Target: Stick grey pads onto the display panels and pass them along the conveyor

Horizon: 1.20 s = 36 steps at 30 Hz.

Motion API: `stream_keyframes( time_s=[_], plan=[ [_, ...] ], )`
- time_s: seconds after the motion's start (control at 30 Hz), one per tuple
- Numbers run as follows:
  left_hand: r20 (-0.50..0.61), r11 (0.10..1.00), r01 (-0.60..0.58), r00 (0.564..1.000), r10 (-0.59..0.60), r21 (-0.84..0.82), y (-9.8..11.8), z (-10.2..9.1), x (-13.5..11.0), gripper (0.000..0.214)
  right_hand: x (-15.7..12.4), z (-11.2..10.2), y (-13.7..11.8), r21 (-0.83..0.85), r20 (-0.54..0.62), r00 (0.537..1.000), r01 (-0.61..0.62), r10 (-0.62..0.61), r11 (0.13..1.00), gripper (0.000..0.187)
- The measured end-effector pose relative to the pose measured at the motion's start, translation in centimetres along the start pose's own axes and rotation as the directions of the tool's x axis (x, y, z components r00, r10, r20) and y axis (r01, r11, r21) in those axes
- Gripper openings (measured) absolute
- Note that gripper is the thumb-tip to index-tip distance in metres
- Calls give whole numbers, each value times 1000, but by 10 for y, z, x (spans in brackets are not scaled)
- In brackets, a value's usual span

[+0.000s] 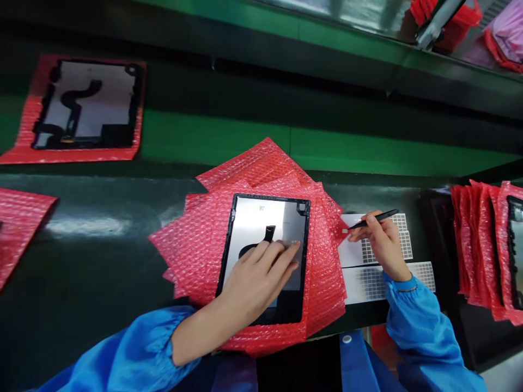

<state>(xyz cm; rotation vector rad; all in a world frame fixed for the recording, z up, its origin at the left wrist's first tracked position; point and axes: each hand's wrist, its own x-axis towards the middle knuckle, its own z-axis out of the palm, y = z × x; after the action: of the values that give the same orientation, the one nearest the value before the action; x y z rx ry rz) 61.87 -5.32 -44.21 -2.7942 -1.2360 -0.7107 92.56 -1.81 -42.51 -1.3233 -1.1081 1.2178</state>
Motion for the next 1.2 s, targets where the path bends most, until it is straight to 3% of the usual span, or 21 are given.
stream_keyframes(
  time_s=[0.13, 0.27, 0.5, 0.97, 1.2],
  plan=[
    [6, 999, -38, 999, 37, 32, 5, 1, -2, 36, -10, 55, -3, 79, 92, 996, -5, -2, 997, 37],
    [16, 1000, -13, 1000, 13, -6, 8, 0, -4, 39, -16, 82, -2, 62, 141, 989, -40, 31, 997, 39],
    [38, 984, 73, 997, -67, -162, 13, -8, -3, 37, -21, 83, 10, 76, 157, 987, -45, 33, 996, 34],
    [57, 987, 54, 997, -46, -148, 15, -12, -1, 44, -21, 85, 14, 127, 188, 982, 3, -27, 992, 26],
    [67, 994, 49, 997, -42, -96, 15, -9, 0, 56, -21, 87, 15, 118, 187, 982, -22, 0, 993, 30]
  ],
)
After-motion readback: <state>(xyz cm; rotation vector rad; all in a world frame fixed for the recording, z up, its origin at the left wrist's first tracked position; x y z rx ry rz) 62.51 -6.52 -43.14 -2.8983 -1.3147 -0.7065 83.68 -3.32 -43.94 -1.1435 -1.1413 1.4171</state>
